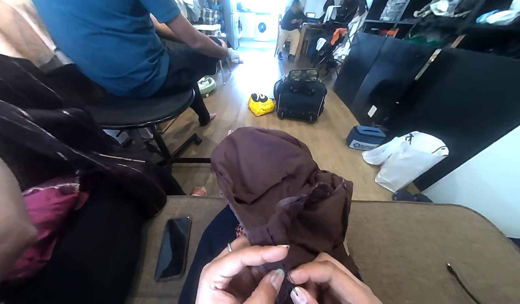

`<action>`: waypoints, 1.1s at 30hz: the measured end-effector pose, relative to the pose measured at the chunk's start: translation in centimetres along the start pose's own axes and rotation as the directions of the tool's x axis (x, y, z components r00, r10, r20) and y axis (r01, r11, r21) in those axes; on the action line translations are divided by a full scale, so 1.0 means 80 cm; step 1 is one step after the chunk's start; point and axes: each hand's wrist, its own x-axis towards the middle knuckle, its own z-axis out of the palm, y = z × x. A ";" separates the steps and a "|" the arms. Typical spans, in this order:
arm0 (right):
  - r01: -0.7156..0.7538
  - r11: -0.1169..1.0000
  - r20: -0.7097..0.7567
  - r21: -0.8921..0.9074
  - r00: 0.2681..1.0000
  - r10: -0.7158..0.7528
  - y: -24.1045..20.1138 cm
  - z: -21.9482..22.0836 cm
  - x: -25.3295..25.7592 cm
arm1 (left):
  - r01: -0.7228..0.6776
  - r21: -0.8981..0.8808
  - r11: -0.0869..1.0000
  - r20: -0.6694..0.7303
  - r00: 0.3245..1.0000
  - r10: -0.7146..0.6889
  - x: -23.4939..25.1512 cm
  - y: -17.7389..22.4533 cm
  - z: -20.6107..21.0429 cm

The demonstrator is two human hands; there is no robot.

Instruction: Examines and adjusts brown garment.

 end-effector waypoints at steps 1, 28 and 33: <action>0.005 1.000 -0.004 -0.002 1.000 -0.005 0.000 0.000 0.000 | -0.001 -0.007 1.000 0.007 1.000 0.001 0.000 0.000 -0.001; -0.026 0.994 -0.010 0.109 1.000 0.028 0.010 0.013 -0.005 | 0.042 -0.164 0.986 0.037 0.999 -0.036 -0.003 -0.003 0.008; -0.024 0.993 0.000 0.116 1.000 0.024 0.007 0.011 -0.006 | -0.007 -0.132 0.991 0.052 0.999 0.014 -0.003 -0.004 0.004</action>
